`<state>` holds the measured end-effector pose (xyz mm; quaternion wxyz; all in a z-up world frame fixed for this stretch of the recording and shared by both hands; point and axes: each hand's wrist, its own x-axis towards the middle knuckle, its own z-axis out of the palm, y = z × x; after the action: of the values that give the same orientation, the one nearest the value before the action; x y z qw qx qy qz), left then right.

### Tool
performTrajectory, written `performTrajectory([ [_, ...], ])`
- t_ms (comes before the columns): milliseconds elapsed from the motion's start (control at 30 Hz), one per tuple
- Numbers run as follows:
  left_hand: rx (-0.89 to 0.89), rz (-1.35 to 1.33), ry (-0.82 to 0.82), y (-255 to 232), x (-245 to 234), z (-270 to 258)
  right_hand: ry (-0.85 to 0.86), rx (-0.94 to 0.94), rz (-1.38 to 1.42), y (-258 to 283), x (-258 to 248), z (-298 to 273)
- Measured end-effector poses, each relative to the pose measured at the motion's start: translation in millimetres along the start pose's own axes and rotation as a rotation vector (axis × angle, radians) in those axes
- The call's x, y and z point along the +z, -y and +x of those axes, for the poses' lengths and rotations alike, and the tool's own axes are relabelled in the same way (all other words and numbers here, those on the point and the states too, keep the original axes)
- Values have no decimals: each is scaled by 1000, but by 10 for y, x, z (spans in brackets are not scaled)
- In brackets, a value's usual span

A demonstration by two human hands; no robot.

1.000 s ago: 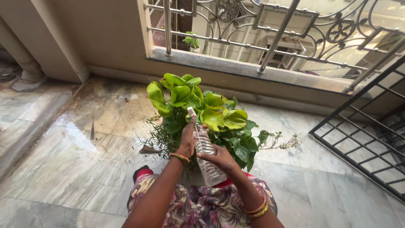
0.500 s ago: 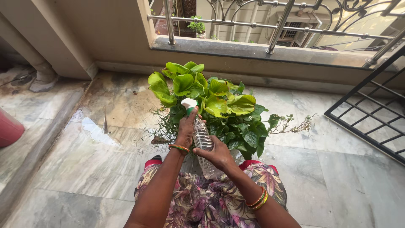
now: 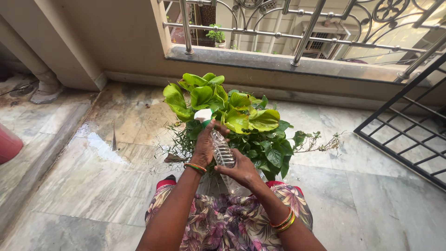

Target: The person sits on a tiled balcony floor and repeatedly sprays water from a clear plastic spray bottle onto the leaves of a potted plant. The person occasionally adjusts the leaves with their left hand while spraying with their right hand.

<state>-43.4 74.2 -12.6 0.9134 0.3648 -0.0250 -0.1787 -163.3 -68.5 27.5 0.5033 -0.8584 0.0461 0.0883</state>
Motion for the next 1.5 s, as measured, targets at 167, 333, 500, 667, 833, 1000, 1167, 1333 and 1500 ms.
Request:
performTrajectory([
  [167, 48, 5, 15, 10, 22, 16, 101, -69, 226, -122, -43, 38],
  [333, 21, -60, 85, 55, 122, -46, 103, -43, 244, -166, -64, 75],
  [500, -71, -144, 164, -45, 234, -135, 295, 29, 707, -152, -194, 31],
  [667, -66, -34, 154, -5, 283, -190, 301, 29, 777, -146, -244, 4],
  [833, -94, -38, 181, 106, 298, -152, 146, -106, 480, -261, -154, 101],
  [1000, -89, -202, 307, 175, 229, -108, -82, 24, 12, -315, -237, 348],
  [1167, -157, -311, 306, 227, 256, -53, -343, 155, -400, 3, -535, 685],
  [1333, -90, -237, 224, 260, 292, 50, -489, -259, -128, 257, -549, 868],
  [1500, 110, -67, 37, 490, 344, 267, -225, -335, 427, 151, -444, 1038],
])
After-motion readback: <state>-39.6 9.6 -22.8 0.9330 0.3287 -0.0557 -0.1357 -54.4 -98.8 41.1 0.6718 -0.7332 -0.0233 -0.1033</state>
